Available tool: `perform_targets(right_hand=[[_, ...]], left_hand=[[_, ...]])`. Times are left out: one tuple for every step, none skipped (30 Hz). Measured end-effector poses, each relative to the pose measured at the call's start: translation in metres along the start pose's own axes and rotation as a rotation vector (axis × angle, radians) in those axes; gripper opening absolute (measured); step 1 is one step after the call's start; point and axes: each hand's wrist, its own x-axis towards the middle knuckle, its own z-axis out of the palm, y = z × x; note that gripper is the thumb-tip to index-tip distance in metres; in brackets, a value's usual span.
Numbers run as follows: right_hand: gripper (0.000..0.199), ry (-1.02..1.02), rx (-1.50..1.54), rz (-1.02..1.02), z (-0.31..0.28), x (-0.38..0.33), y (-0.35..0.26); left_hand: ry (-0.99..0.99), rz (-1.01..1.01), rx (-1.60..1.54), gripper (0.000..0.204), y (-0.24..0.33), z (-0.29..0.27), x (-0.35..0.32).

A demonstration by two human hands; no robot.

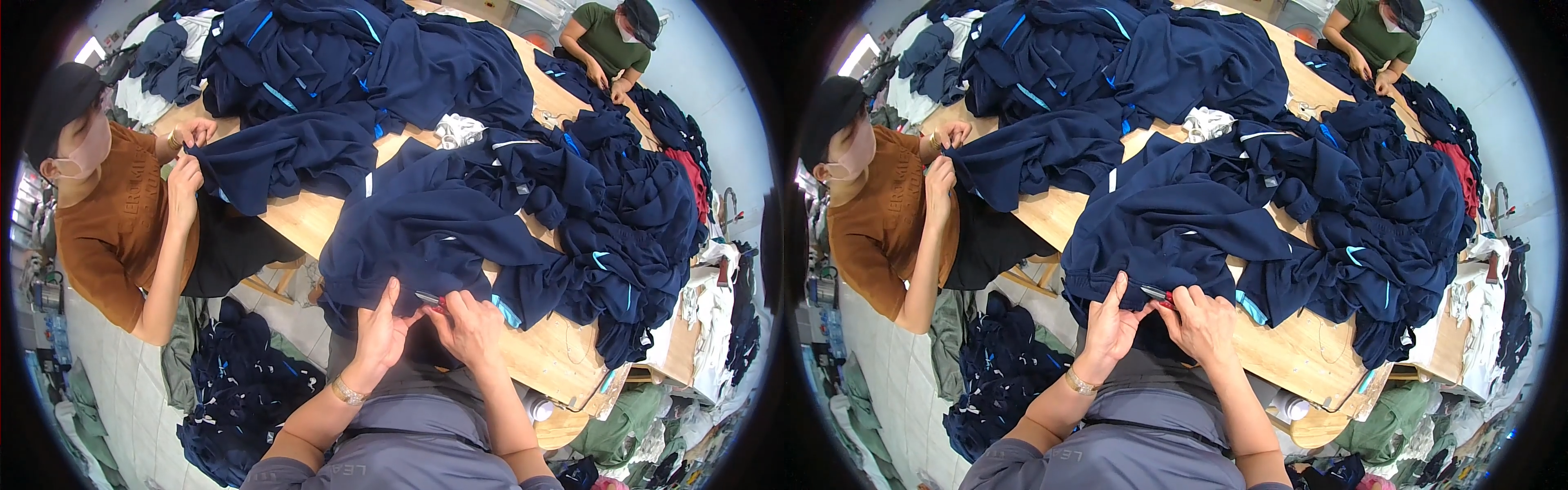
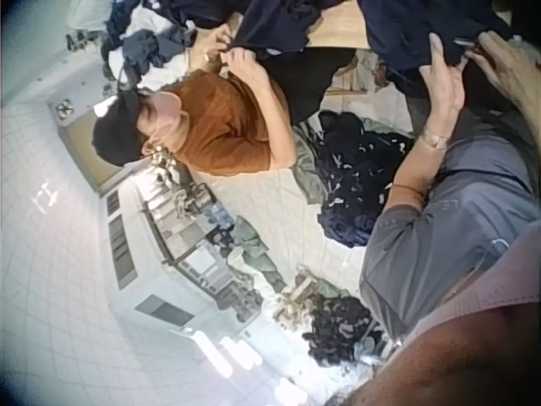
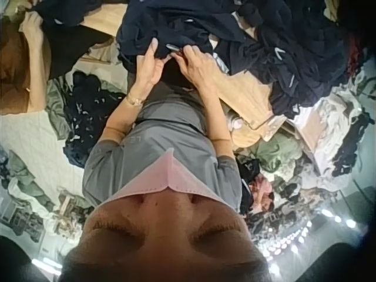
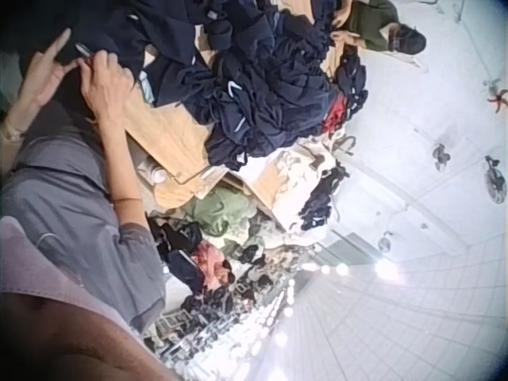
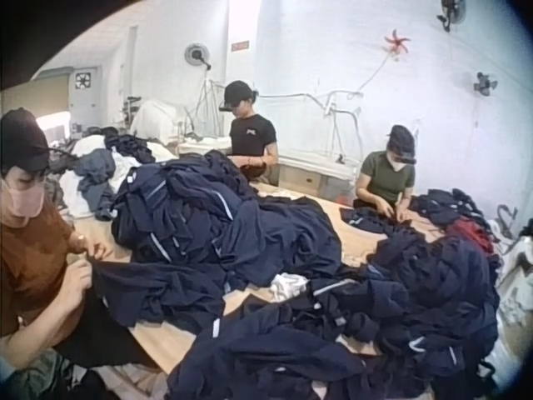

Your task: Trimming loose threads from dark blue garments using thread snips.

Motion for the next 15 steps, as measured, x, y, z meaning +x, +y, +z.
perform_targets(right_hand=[[0.029,0.001,0.000,0.000,-0.001,0.001,0.000],[0.029,-0.002,0.002,-0.003,-0.002,0.001,-0.001],[0.029,-0.006,0.005,-0.007,-0.002,0.002,-0.001],[0.029,-0.006,0.005,-0.007,-0.002,0.003,-0.001],[0.029,-0.007,0.031,0.003,-0.001,0.004,-0.001],[0.029,-0.008,0.058,0.013,-0.001,0.004,-0.001],[0.029,-0.009,0.058,0.014,0.000,0.004,0.000],[0.030,0.019,0.121,0.061,0.002,0.003,0.001],[0.031,0.046,0.184,0.108,0.002,0.002,0.002],[0.031,0.046,0.184,0.108,0.002,0.001,0.002],[0.030,0.036,0.199,0.115,0.002,0.000,0.003],[0.029,0.026,0.214,0.121,0.002,-0.001,0.003],[0.029,0.026,0.216,0.120,0.005,-0.002,0.002],[0.026,0.056,0.321,0.175,0.009,-0.004,0.002],[0.024,0.087,0.427,0.230,0.012,-0.005,0.000]], left_hand=[[-0.001,0.000,0.001,0.026,0.000,0.000,0.000],[-0.010,0.002,0.014,0.027,0.000,-0.001,0.000],[-0.018,0.004,0.028,0.027,0.000,-0.002,0.000],[-0.017,0.004,0.028,0.027,-0.001,-0.002,-0.001],[-0.021,-0.009,0.023,0.028,-0.001,-0.001,-0.001],[-0.025,-0.022,0.018,0.028,-0.001,-0.001,-0.001],[-0.025,-0.022,0.018,0.028,0.001,0.000,-0.002],[-0.024,-0.092,-0.021,0.029,0.004,0.001,-0.002],[-0.023,-0.161,-0.061,0.030,0.007,0.001,-0.001],[-0.023,-0.161,-0.061,0.030,0.009,0.000,0.000],[-0.042,-0.201,-0.098,0.031,0.010,-0.002,0.001],[-0.062,-0.241,-0.135,0.032,0.011,-0.003,0.002],[-0.062,-0.240,-0.135,0.032,0.012,-0.002,0.002],[-0.052,-0.246,-0.126,0.033,0.012,-0.001,0.001],[-0.042,-0.253,-0.116,0.034,0.011,0.001,0.001]])
